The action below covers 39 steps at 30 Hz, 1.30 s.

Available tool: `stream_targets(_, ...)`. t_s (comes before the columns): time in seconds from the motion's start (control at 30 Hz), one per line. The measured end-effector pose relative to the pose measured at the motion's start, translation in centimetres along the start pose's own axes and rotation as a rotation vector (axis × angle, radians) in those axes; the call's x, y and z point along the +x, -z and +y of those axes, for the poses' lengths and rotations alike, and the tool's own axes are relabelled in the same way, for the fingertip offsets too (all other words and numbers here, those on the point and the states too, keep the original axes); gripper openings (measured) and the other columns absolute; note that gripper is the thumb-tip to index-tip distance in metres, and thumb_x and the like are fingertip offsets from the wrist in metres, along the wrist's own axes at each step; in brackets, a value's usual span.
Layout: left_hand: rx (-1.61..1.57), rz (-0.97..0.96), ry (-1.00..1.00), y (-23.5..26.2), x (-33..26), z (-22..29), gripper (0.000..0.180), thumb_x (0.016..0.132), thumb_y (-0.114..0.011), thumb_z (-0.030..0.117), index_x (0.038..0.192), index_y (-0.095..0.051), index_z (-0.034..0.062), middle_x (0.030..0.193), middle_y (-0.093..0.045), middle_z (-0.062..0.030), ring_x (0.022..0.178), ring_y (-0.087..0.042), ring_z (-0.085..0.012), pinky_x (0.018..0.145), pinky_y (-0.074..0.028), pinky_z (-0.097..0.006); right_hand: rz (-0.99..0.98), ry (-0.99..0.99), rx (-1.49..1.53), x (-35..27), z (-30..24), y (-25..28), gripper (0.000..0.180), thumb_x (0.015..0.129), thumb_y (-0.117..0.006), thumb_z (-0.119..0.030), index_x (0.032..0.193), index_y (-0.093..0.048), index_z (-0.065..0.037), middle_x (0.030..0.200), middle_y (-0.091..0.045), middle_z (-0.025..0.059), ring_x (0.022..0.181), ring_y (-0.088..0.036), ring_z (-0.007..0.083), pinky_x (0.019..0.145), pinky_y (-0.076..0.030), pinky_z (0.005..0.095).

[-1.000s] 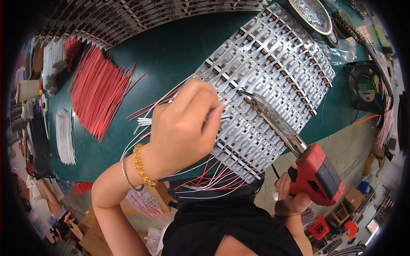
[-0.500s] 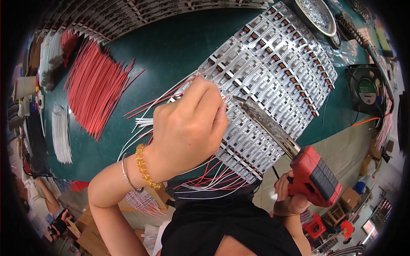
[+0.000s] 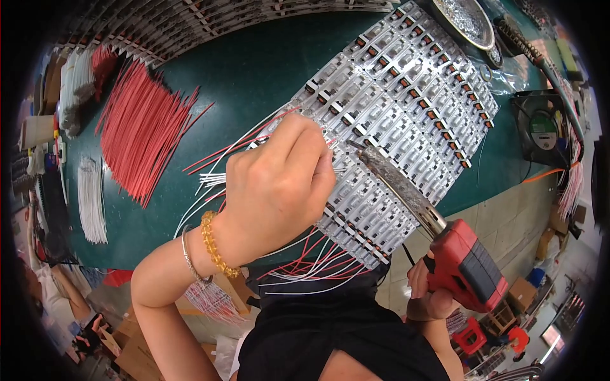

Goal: The person solders red and white wires onto an array of electronic boards using a soldering tool.

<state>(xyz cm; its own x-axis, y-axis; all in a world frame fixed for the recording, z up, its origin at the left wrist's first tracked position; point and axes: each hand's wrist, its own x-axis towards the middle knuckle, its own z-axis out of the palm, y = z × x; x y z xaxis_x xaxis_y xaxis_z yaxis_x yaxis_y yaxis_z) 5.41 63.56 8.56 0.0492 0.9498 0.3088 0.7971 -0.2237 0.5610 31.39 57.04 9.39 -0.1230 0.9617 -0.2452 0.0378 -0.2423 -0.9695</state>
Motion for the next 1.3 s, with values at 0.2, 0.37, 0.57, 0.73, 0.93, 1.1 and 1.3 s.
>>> stream_targets(0.2,0.023,0.082,-0.110,-0.8,-0.1,-0.9,0.011,0.073,-0.065,0.002,0.077,-0.055,0.0029,0.080,-0.055,-0.0065,0.051,-0.055,-0.0228,0.044,-0.044,-0.031,-0.056,-0.069,0.077,0.3,-0.5,0.4,0.066,0.069,-0.067,-0.073,0.055,-0.053,-0.010,0.050,-0.049,-0.0040,0.045,-0.049,0.0105,0.046,-0.034,0.0248)
stream_targets(0.37,-0.008,0.068,-0.112,-0.7,0.1,-0.9,0.011,0.073,-0.066,0.002,0.077,-0.056,0.0038,0.080,-0.056,-0.0058,0.053,-0.056,-0.0215,0.045,-0.043,-0.030,-0.109,0.045,0.054,-0.4,0.4,1.1,0.090,0.078,-0.059,-0.069,0.125,-0.046,0.006,0.047,-0.043,-0.0025,0.038,-0.044,0.0120,0.045,-0.039,0.0261)
stream_targets(0.57,-0.116,-0.002,0.006,-0.2,-0.2,0.5,0.010,0.072,-0.069,-0.004,0.076,-0.062,0.0009,0.087,-0.063,-0.0073,0.068,-0.063,-0.0189,0.057,-0.050,-0.027,-0.060,-0.003,0.084,-0.9,0.6,1.5,0.096,0.072,-0.064,-0.071,0.126,-0.046,0.006,0.047,-0.043,-0.0028,0.038,-0.045,0.0120,0.045,-0.038,0.0258)
stream_targets(0.73,-0.072,-0.014,0.029,-0.5,-0.3,0.8,0.010,0.071,-0.070,-0.003,0.075,-0.062,0.0014,0.087,-0.063,-0.0063,0.066,-0.063,-0.0178,0.056,-0.050,-0.027,0.019,-0.083,0.226,-1.0,0.4,1.1,0.069,0.067,-0.078,-0.060,0.097,-0.052,-0.003,0.058,-0.053,0.0010,0.050,-0.051,0.0106,0.050,-0.037,0.0247)
stream_targets(0.93,-0.057,-0.007,0.017,-0.5,-0.2,0.7,0.011,0.070,-0.070,-0.003,0.075,-0.062,0.0019,0.087,-0.063,-0.0062,0.065,-0.063,-0.0183,0.056,-0.050,-0.027,-0.033,-0.130,0.028,-2.0,2.0,2.6,0.071,0.068,-0.079,-0.057,0.100,-0.044,-0.003,0.060,-0.054,0.0020,0.049,-0.051,0.0099,0.046,-0.036,0.0230)
stream_targets(1.1,-0.049,0.006,0.017,-0.6,-0.2,0.6,0.010,0.070,-0.069,-0.003,0.074,-0.061,0.0020,0.087,-0.063,-0.0062,0.065,-0.062,-0.0183,0.055,-0.049,-0.027,0.017,-0.015,0.083,-1.0,0.2,0.9,0.068,0.072,-0.071,-0.065,0.089,-0.052,-0.001,0.053,-0.051,-0.0022,0.044,-0.048,0.0084,0.044,-0.034,0.0221)
stream_targets(1.3,-0.042,-0.001,0.013,-0.6,-0.2,0.7,0.010,0.071,-0.069,-0.003,0.073,-0.061,0.0019,0.086,-0.063,-0.0059,0.063,-0.061,-0.0179,0.054,-0.049,-0.027,-0.007,-0.032,0.044,-0.8,-0.1,0.8,0.067,0.071,-0.068,-0.070,0.070,-0.057,-0.004,0.051,-0.051,-0.0035,0.045,-0.049,0.0094,0.045,-0.035,0.0234)
